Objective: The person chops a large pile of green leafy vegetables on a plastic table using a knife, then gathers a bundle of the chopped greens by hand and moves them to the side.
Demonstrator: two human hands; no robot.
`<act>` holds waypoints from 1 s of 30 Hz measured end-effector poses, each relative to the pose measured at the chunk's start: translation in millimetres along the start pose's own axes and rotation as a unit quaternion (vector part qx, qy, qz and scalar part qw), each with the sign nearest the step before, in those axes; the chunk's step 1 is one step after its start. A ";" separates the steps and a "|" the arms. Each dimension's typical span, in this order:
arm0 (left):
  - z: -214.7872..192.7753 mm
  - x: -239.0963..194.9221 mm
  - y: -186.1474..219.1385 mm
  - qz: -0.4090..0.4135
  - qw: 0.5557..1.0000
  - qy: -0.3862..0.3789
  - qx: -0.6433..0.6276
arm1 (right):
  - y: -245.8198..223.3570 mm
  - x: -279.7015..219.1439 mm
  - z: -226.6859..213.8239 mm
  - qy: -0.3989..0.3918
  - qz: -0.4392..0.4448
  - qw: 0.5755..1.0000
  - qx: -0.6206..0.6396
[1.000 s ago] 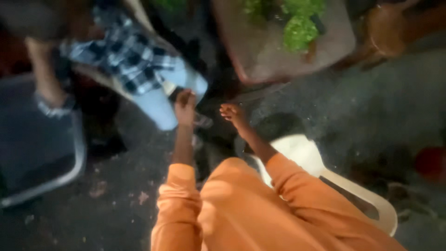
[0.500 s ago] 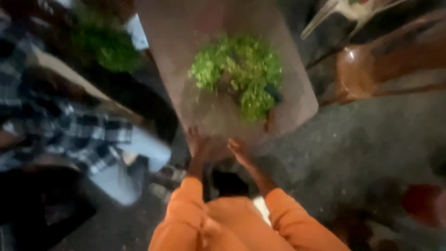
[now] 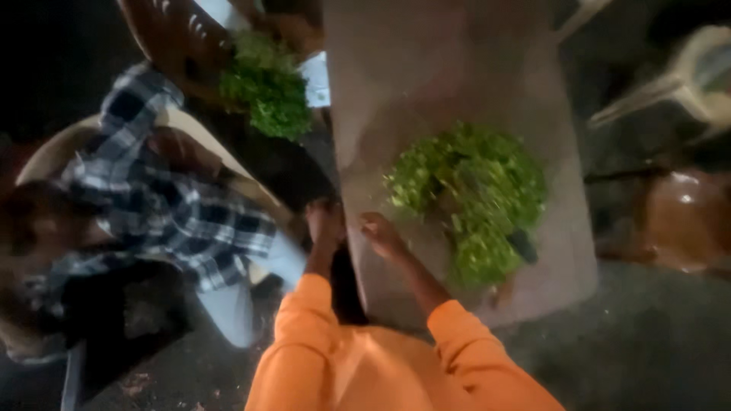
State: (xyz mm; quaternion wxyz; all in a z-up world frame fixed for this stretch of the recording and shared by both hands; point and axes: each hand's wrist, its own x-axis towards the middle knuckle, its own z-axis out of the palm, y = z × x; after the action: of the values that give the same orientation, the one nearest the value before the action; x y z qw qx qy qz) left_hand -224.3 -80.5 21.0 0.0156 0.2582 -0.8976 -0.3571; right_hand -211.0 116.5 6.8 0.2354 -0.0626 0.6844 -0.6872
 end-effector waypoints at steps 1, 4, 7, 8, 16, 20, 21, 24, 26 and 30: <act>-0.6 25.2 -4.3 -0.006 1.000 -0.002 0.001 | 0.1 18.2 5.2 -0.002 -0.061 0.988 -0.144; 4.6 103.9 -20.1 -0.023 1.000 0.005 0.021 | -2.6 84.8 18.8 0.007 -0.094 0.973 -0.213; 11.1 205.1 -31.2 0.011 0.998 0.011 0.061 | -10.3 150.1 17.7 0.005 -0.128 0.915 -0.384; 21.1 237.1 -34.8 0.017 0.998 0.019 0.062 | -15.0 165.7 16.0 0.042 -0.128 0.903 -0.409; 69.1 425.3 -96.2 -0.142 0.978 0.131 0.083 | -49.2 219.7 19.0 0.108 -0.087 0.803 -0.579; 41.5 496.2 -135.8 -0.112 0.967 0.228 0.026 | -34.8 225.4 24.2 0.176 -0.158 0.809 -0.538; 38.6 503.6 -142.5 -0.136 0.968 0.209 0.025 | -31.8 216.0 21.3 0.190 -0.167 0.793 -0.554; 32.6 521.8 -156.5 -0.189 0.975 0.115 -0.009 | -16.9 215.8 18.9 0.170 -0.123 0.844 -0.494; 33.6 522.8 -162.8 -0.198 0.976 0.084 -0.035 | -15.2 218.7 23.3 0.189 -0.141 0.824 -0.515; 4.1 520.0 -141.1 -0.190 0.977 0.077 -0.061 | -28.3 220.4 24.2 0.201 -0.172 0.814 -0.518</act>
State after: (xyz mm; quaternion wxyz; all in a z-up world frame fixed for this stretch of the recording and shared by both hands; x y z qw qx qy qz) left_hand -611.8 -410.9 -154.9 0.0326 0.4496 -0.8044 -0.3869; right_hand -402.2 3.0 -16.4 -0.0966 -0.1519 0.9493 -0.2578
